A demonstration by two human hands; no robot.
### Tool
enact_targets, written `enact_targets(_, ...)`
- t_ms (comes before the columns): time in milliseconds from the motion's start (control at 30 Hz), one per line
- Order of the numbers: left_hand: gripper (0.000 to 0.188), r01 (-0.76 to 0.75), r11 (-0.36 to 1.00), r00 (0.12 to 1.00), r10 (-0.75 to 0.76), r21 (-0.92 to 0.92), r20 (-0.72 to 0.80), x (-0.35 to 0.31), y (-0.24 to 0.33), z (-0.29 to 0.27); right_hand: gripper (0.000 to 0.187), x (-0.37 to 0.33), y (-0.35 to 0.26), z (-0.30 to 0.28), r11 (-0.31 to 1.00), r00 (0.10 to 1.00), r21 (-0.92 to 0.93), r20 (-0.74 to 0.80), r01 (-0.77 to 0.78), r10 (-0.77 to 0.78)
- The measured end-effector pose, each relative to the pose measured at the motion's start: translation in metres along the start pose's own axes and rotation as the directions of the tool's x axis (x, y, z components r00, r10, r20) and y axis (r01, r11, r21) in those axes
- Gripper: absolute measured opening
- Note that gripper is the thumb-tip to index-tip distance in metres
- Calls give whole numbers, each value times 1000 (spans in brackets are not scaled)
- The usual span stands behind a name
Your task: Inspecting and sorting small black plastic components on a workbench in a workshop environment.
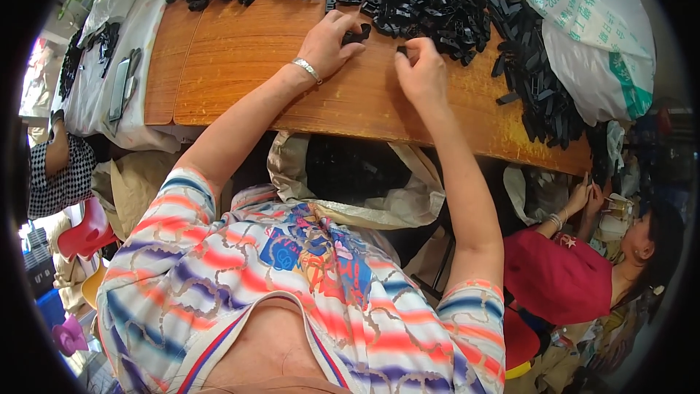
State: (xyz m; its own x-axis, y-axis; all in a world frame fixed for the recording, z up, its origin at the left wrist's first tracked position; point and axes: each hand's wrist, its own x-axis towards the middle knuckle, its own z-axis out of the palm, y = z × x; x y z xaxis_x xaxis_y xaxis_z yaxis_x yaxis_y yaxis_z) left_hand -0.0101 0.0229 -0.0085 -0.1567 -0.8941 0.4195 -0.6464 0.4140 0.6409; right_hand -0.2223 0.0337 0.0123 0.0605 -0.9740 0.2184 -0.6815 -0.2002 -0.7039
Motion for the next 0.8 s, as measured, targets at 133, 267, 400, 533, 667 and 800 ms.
enact_targets(133,33,-124,992,992,124,1,-1,-7,0,0,26,-31,-16,10,979,996,-184,35,91,-86)
enact_targets(267,37,-178,984,982,179,-31,64,-5,9,-1,27,-36,-15,8,951,997,-302,48,70,-58)
enact_targets(400,38,-170,980,969,185,-108,162,-6,19,-4,28,-42,-13,-7,918,989,-379,127,118,-75)
enact_targets(533,38,-218,972,958,230,-85,170,-5,12,-3,28,-50,-23,-24,831,976,-513,140,217,-168)
enact_targets(667,34,-207,968,952,232,-142,198,-2,10,-7,30,-46,-22,-24,789,851,-323,250,522,-461)
enact_targets(800,27,-133,956,975,174,-263,139,1,15,-12,21,-41,-14,-24,838,883,-327,334,438,-331)
